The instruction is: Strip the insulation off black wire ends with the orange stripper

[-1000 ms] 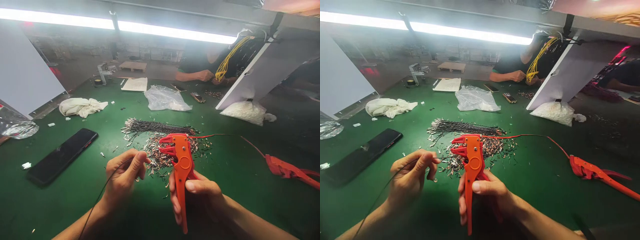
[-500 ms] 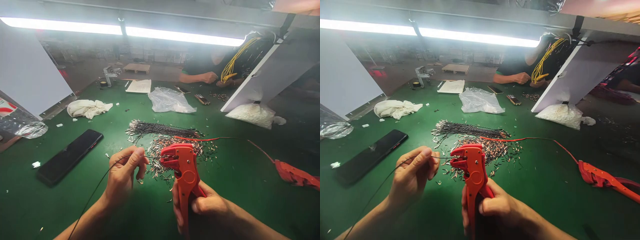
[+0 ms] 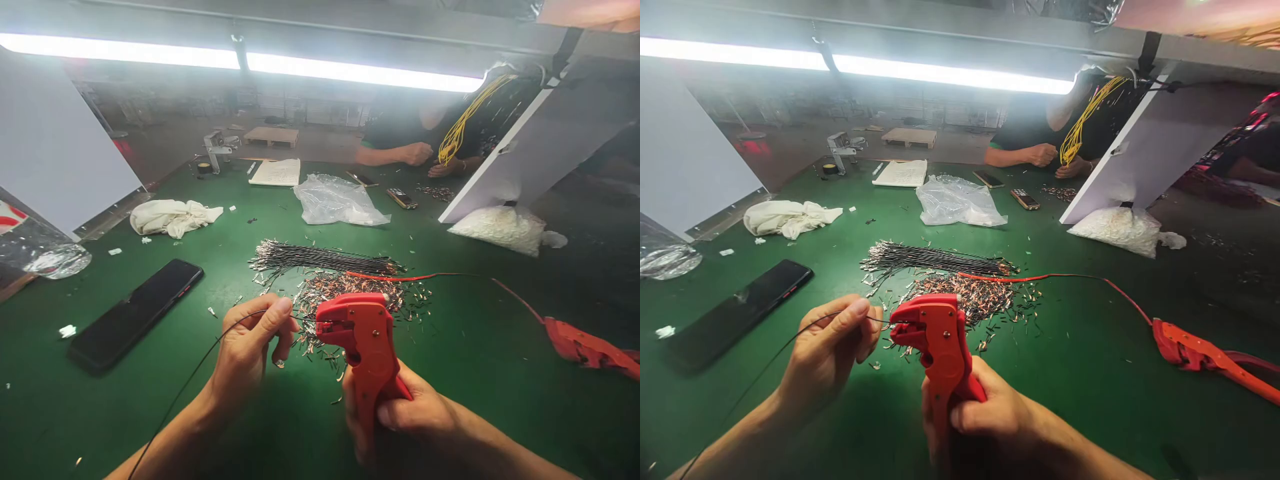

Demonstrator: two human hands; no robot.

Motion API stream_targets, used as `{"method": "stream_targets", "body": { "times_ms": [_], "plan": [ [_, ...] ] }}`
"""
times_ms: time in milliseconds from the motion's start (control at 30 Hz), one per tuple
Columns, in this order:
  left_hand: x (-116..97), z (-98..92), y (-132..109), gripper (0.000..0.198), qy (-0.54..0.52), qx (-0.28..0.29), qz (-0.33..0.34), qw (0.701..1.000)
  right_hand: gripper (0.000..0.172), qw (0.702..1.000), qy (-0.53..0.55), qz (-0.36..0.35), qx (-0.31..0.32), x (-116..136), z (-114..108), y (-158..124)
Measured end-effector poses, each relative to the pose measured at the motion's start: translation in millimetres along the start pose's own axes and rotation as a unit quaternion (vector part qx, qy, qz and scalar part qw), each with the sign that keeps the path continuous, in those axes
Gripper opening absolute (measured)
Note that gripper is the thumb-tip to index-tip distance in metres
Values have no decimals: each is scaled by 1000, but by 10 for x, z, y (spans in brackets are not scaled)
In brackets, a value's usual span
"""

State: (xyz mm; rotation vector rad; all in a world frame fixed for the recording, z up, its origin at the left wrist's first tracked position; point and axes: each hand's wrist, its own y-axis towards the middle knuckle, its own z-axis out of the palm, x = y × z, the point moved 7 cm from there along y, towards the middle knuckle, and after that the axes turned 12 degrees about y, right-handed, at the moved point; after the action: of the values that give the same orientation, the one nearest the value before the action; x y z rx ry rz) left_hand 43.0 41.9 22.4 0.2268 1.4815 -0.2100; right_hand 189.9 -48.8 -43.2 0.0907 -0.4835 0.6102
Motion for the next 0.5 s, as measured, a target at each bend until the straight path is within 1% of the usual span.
{"method": "stream_targets", "body": {
  "times_ms": [67, 167, 267, 333, 500],
  "plan": [
    [-1, 4, 6, 36, 1, 1, 0, 1000, 42, 1000, -15, 2, 18, -19, 6, -5],
    [-3, 8, 11, 36, 4, 3, 1, 1000, 38, 999, -32, -10, 30, -1, 25, 1],
    [6, 4, 11, 36, 12, 6, 4, 1000, 34, 998, -50, -26, 19, 40, 36, 12],
    [20, -4, 7, 36, 23, 6, 9, 1000, 35, 998, -55, -30, 8, 64, 41, 17],
    [76, 18, -5, 37, 50, 12, -1, 999, 38, 996, -86, 20, -24, 56, 44, 14]
  ]
}}
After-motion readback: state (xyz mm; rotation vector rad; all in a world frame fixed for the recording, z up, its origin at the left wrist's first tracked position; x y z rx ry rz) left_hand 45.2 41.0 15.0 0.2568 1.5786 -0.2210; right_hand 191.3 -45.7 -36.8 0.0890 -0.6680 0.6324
